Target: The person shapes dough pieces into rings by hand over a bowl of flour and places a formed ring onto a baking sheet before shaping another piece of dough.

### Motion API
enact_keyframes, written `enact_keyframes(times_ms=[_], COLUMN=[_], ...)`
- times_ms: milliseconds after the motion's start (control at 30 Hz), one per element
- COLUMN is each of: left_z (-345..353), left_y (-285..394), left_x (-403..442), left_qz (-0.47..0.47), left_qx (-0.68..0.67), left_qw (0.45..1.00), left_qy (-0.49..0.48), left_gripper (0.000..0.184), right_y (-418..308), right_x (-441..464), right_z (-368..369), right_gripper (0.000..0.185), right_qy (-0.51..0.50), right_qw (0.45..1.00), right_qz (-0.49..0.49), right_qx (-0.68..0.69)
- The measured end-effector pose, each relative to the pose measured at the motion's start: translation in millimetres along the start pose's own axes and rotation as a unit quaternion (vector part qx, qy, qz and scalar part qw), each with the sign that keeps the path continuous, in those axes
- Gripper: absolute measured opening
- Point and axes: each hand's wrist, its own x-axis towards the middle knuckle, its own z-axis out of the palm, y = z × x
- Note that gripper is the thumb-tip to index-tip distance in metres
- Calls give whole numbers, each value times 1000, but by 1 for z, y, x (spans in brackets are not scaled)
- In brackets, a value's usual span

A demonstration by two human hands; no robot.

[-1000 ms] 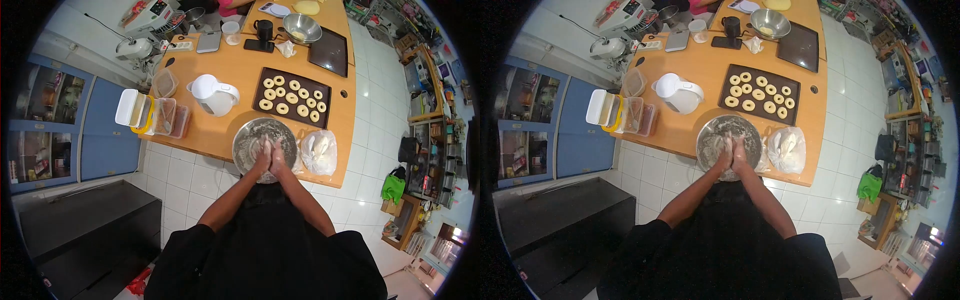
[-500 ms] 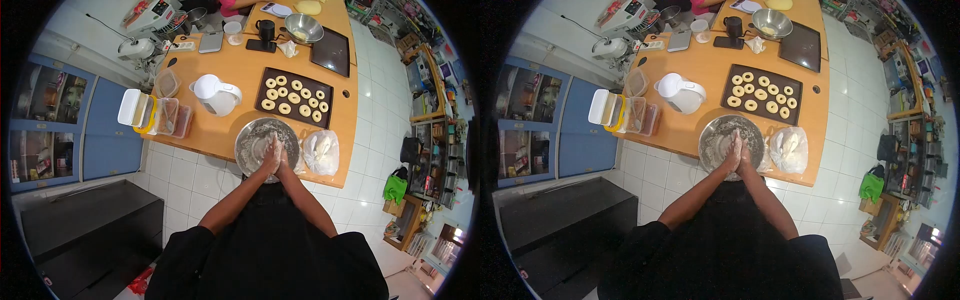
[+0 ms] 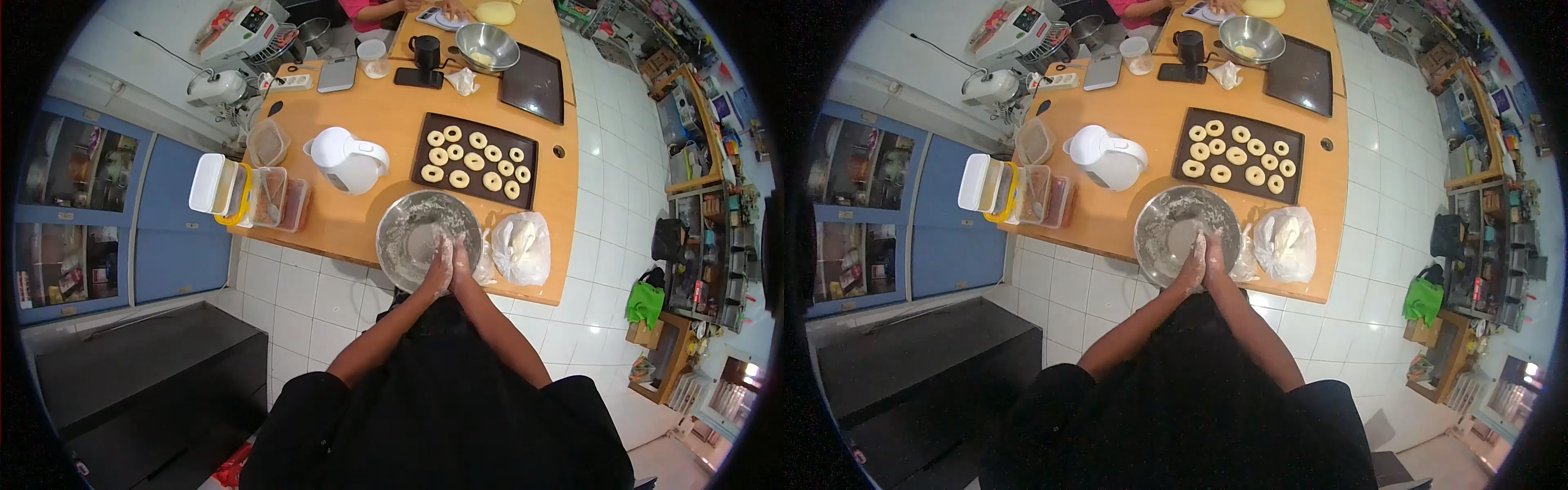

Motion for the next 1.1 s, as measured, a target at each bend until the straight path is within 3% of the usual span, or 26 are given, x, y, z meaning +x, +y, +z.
enact_keyframes(times_ms=[33, 133, 233, 333, 367, 433, 500, 533, 567, 633, 733, 767, 867, 967, 1067, 1100], left_z=[4, -4, -33, -57, -63, -91, -120, -127, -125, -115, -99, -91, -60, -22, -10, -10], left_y=[0, -5, -64, -74, -61, -57, -63, -67, -65, -59, -42, -36, -9, 30, 29, 25], left_x=[-4, -8, 28, 59, 56, 55, 59, 64, 67, 64, 59, 57, 38, 9, 1, 1], left_qz=[50, 109, 148, 140, 122, 90, 65, 55, 50, 35, -62, -70, -91, -126, -26, -1], left_qx=[-11, 141, 267, 326, 323, 325, 345, 358, 250, 25, -131, -111, -85, -104, 85, 123], left_qw=[998, 984, 943, 865, 881, 897, 891, 883, 914, 939, 944, 959, 982, 980, 992, 989], left_qy=[-45, -30, 130, 355, 324, 286, 290, 300, 317, 342, 297, 251, 145, 113, 88, 87], left_gripper=[61, 56, 50, 43, 43, 41, 36, 34, 36, 40, 50, 52, 58, 62, 62, 62], right_y=[0, -5, 4, 11, 11, 34, 45, 38, 31, 30, 34, 36, 38, 21, -18, -3], right_x=[0, -9, -2, -12, -20, 26, 26, -3, -21, -25, -6, 6, 29, 8, -20, 14], right_z=[-1, 10, 8, 22, 27, -24, -28, -6, 8, 11, -1, -12, -22, 13, 37, 9], right_gripper=[78, 77, 73, 66, 59, 50, 41, 36, 33, 30, 30, 31, 47, 62, 73, 75], right_qy=[-9, 32, 34, -57, -64, -360, -402, -290, -164, -111, -41, -17, 35, 8, 4, 23], right_qw=[1000, 999, 996, 998, 997, 921, 915, 947, 939, 936, 910, 896, 901, 989, 994, 999], right_qz=[-18, -12, 46, 15, 21, 66, 38, -14, -65, -98, -115, -116, -90, -105, -22, 29], right_qx=[-12, -22, 62, 0, 42, 133, 19, -141, -296, -319, -396, -429, -422, -106, -104, -24])
